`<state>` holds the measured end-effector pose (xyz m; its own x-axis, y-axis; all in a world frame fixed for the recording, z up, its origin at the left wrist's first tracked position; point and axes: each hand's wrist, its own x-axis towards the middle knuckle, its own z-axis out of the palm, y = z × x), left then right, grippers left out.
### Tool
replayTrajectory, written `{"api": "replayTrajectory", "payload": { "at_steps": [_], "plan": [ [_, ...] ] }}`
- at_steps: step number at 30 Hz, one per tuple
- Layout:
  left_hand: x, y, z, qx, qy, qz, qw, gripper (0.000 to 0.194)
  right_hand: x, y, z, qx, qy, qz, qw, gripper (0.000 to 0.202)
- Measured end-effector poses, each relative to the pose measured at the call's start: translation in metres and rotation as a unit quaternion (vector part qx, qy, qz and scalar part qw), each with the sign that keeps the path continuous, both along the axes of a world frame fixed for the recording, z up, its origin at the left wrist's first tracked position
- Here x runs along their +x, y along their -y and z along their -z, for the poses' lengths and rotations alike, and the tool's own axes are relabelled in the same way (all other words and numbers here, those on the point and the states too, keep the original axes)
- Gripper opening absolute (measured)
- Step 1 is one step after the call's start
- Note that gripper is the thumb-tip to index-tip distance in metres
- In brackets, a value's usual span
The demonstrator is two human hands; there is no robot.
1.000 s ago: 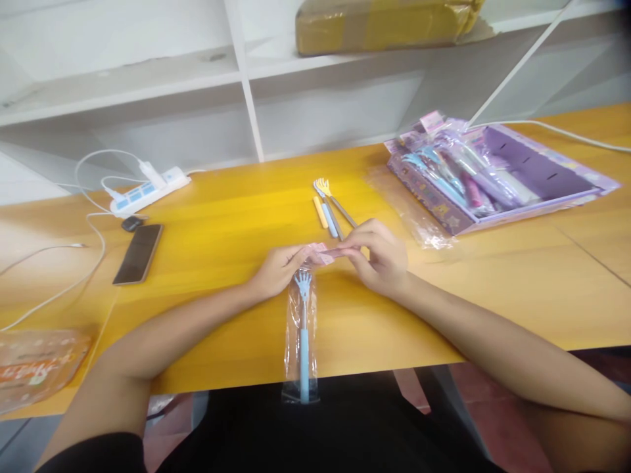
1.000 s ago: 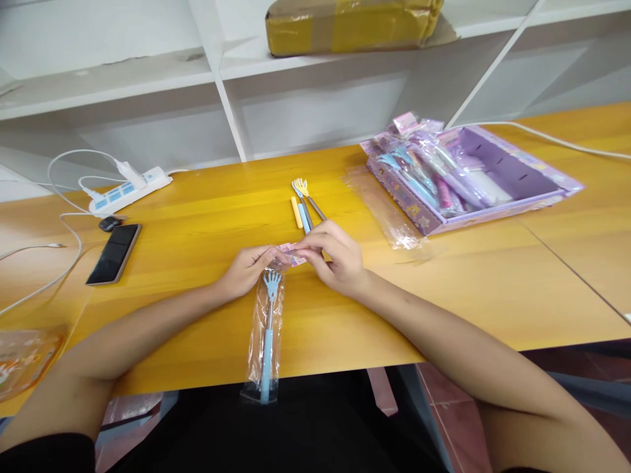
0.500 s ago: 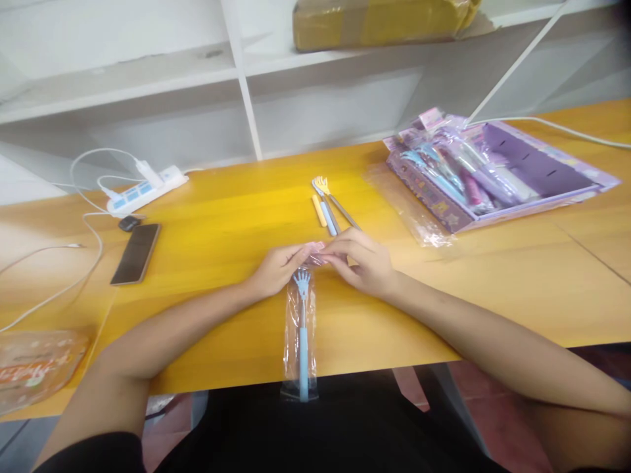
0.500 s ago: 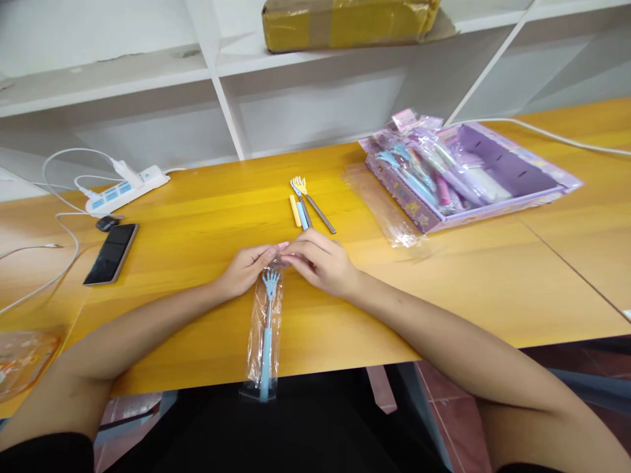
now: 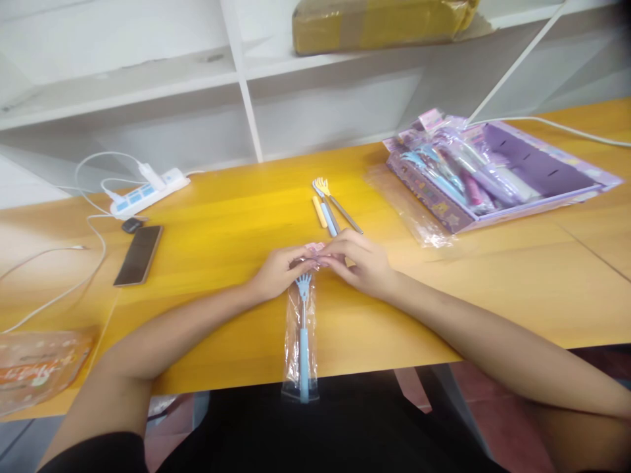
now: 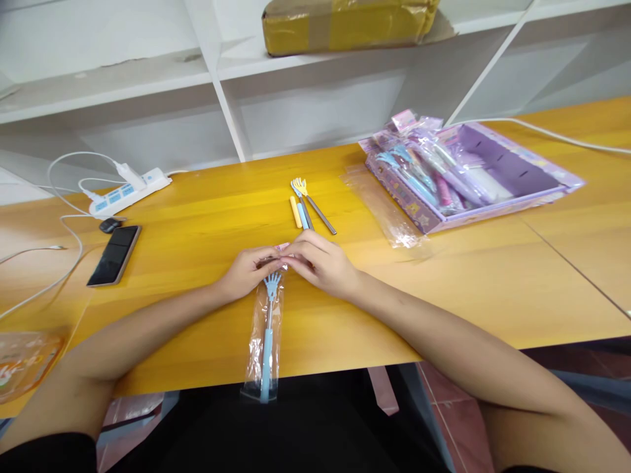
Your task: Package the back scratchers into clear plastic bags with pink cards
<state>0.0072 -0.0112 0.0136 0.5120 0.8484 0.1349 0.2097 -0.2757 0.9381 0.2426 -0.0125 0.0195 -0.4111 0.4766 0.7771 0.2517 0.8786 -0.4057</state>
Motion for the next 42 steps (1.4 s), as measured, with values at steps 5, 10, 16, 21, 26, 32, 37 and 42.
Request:
{"api": "replayTrajectory", "payload": {
  "at_steps": [5,10,16,21,26,32,37,42],
  "plan": [
    [-0.001,-0.002,0.004,-0.021,0.018,-0.04,0.999,0.025,-0.001,0.0,0.002,-0.122,-0.018,0.025,0.992,0.025],
    [-0.001,-0.004,0.008,-0.059,0.041,-0.054,0.996,0.037,-0.005,-0.006,0.011,-0.246,-0.056,-0.003,0.968,0.03],
    [-0.003,-0.006,0.013,-0.108,0.12,-0.035,0.986,0.051,-0.007,-0.004,0.016,-0.315,-0.071,-0.008,0.946,0.037],
    [-0.006,-0.011,0.015,-0.024,0.11,-0.096,0.989,0.04,-0.003,-0.005,0.013,-0.211,-0.011,0.054,0.976,0.023],
    [-0.006,-0.013,0.019,-0.11,0.172,-0.098,0.974,0.027,-0.003,-0.007,0.009,-0.111,0.019,0.084,0.99,0.016],
    [-0.006,-0.013,0.016,-0.072,0.114,-0.113,0.984,0.024,0.0,-0.007,0.001,-0.034,-0.011,0.053,0.998,0.018],
    [-0.006,-0.014,0.014,-0.062,0.106,-0.097,0.988,0.037,0.0,0.002,-0.004,0.032,0.019,-0.05,0.998,0.03],
    [-0.004,-0.013,0.011,-0.052,0.104,-0.097,0.988,0.044,-0.006,0.002,0.005,0.023,0.087,-0.047,0.995,0.034]
  ]
}}
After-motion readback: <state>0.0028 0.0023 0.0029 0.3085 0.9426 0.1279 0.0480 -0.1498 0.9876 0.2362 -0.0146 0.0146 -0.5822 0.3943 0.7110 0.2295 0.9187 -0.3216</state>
